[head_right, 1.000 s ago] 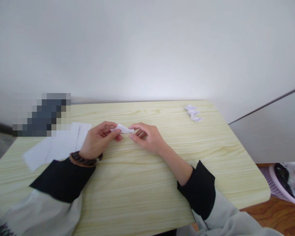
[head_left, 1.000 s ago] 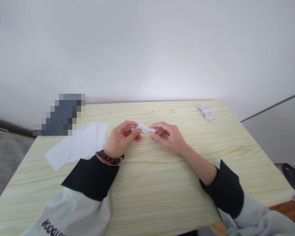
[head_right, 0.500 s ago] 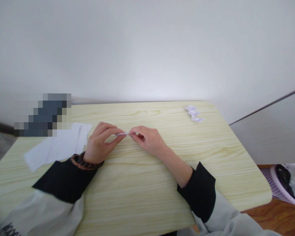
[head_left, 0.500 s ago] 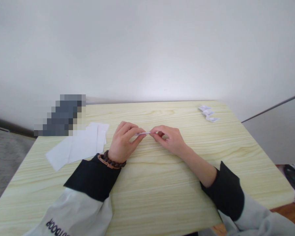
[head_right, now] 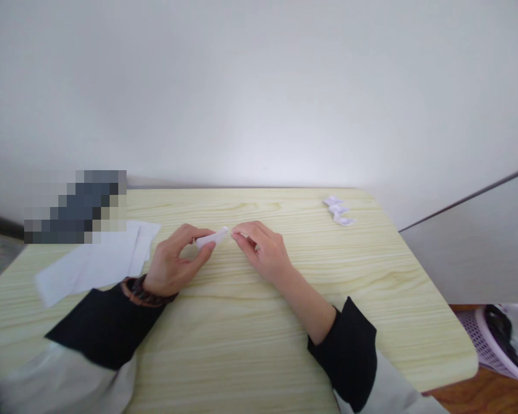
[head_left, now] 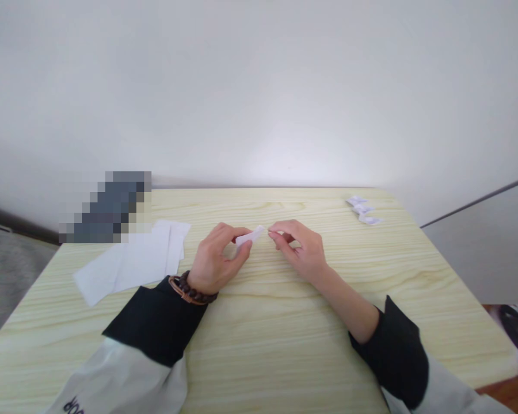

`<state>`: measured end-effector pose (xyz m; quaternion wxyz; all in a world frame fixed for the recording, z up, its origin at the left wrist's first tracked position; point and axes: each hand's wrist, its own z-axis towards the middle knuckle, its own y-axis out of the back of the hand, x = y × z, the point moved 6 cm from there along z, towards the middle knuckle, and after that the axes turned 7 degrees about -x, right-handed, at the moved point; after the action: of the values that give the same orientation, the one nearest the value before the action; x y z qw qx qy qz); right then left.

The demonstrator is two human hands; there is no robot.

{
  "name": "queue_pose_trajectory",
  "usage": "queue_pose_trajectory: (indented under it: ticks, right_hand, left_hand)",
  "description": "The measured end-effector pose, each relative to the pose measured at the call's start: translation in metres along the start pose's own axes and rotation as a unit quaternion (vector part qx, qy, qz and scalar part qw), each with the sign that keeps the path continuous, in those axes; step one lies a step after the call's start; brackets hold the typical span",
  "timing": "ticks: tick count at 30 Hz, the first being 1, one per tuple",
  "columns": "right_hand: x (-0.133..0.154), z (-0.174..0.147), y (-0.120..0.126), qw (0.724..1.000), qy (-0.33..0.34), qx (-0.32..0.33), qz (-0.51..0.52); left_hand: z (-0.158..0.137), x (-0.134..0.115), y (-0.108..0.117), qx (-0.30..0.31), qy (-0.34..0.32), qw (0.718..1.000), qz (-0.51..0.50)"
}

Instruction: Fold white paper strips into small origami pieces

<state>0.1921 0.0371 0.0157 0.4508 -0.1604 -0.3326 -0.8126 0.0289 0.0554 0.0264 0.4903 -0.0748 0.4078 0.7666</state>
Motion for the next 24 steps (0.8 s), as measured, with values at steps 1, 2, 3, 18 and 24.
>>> queue_pose_trajectory:
  ticks: [1, 2, 3, 18, 24]
  right_hand:
    - [0.0021, 0.0003, 0.0006, 1.0, 0.02, -0.005, -0.01]
    - [0.0041, 0.0003, 0.0005, 0.999, 0.038, -0.006, -0.02]
    - [0.0059, 0.0002, 0.0, 0.998, 0.055, -0.005, -0.031]
    - [0.006, -0.0006, -0.0058, 0.998, 0.042, 0.022, -0.037]
    - [0.0038, -0.0007, -0.0087, 0.998, 0.031, 0.042, -0.038]
  left_hand:
    - [0.0002, 0.0006, 0.0001, 0.0, 0.013, 1.0, -0.005]
    - [0.0003, 0.0008, -0.0002, 0.003, 0.02, 1.0, -0.01]
    - [0.0004, 0.0005, -0.0006, 0.006, 0.022, 1.0, -0.016]
    - [-0.0019, -0.0069, -0.0013, -0.024, -0.079, 0.997, -0.006]
    - [-0.0047, -0.0056, -0.0033, -0.017, -0.122, 0.99, 0.07]
